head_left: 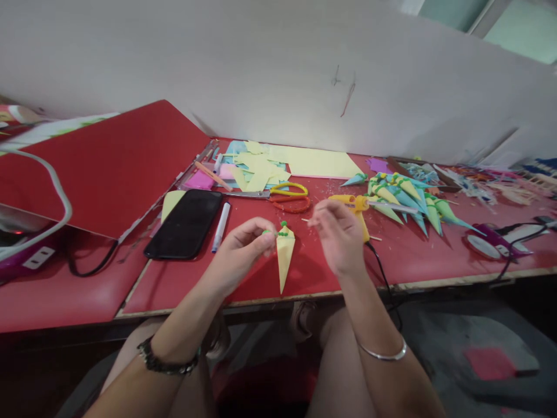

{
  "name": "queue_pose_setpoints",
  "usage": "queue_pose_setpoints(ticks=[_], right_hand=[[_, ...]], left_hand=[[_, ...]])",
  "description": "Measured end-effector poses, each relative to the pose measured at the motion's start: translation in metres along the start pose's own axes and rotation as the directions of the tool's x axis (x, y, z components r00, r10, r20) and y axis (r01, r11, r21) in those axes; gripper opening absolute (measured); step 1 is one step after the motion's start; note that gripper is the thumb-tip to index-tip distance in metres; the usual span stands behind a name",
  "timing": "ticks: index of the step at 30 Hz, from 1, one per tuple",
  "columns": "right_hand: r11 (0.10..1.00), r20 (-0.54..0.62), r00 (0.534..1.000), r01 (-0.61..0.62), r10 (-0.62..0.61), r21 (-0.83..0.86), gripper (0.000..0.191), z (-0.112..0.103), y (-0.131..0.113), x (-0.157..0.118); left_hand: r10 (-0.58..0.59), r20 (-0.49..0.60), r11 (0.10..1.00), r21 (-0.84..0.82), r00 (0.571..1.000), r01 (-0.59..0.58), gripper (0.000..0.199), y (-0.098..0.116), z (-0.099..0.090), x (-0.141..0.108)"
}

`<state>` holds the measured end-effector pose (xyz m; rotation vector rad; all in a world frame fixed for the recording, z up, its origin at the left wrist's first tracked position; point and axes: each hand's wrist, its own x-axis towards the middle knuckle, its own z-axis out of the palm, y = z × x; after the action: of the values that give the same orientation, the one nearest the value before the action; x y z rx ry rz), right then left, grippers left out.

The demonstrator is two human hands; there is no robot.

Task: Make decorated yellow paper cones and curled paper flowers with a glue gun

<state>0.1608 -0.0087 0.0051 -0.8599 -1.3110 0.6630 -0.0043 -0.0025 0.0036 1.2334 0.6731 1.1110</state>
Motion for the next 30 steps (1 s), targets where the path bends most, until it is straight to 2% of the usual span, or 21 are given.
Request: queue_pose_setpoints(ticks=[2, 6, 8, 11, 13, 15, 19, 24, 30], right_hand=[[0.994, -0.125, 0.992, -0.020, 0.034, 0.112, 0.009, -0.006, 0.005, 0.004], [0.984, -0.096, 0.986, -0.128, 0.140, 0.123, 0.016, -0.007, 0.012, 0.006], [0.976, -0.084, 0.976, -0.190, 0.199, 0.104, 0.016, -0.004, 0.012, 0.005], [0.971, -0.080, 0.971, -0.217, 0.225, 0.101, 0.012, 0.000, 0.013, 0.004], [0.975, -0.080, 0.973, -0.209, 0.216, 0.079, 0.011, 0.000, 0.013, 0.004], [0.977, -0.078, 0.974, -0.209, 0.212, 0.039, 0.011, -0.001, 0.014, 0.004], [0.975, -0.060, 0.973, -0.223, 0.223, -0.004, 0.018, -0.002, 0.013, 0.004], [0.970, -0.049, 0.970, -0.239, 0.237, -0.048, 0.008, 0.000, 0.009, 0.003], [0.964, -0.004, 0.970, -0.240, 0.242, -0.111, 0.016, 0.000, 0.010, 0.003]], left_hand=[[0.045, 0.040, 0.997, 0.065, 0.998, -0.048, 0.018, 0.005, -0.003, -0.001], [0.010, 0.084, 0.970, 0.243, 0.996, -0.030, 0.017, 0.010, -0.006, -0.001], [-0.010, 0.141, 0.918, 0.393, 0.990, -0.047, 0.018, 0.011, -0.004, -0.001], [0.017, 0.337, 0.759, 0.609, 0.941, -0.232, 0.018, 0.007, 0.002, -0.003], [0.025, 0.463, 0.630, 0.680, 0.886, -0.374, 0.018, 0.002, 0.006, -0.004], [0.016, 0.529, 0.517, 0.722, 0.848, -0.460, 0.020, -0.004, 0.007, -0.004], [-0.002, 0.557, 0.358, 0.776, 0.830, -0.520, 0.020, -0.014, 0.006, -0.001], [-0.051, 0.509, 0.258, 0.838, 0.859, -0.481, 0.018, -0.015, 0.001, 0.001], [-0.121, 0.501, 0.183, 0.860, 0.857, -0.477, 0.018, -0.012, 0.002, 0.002]])
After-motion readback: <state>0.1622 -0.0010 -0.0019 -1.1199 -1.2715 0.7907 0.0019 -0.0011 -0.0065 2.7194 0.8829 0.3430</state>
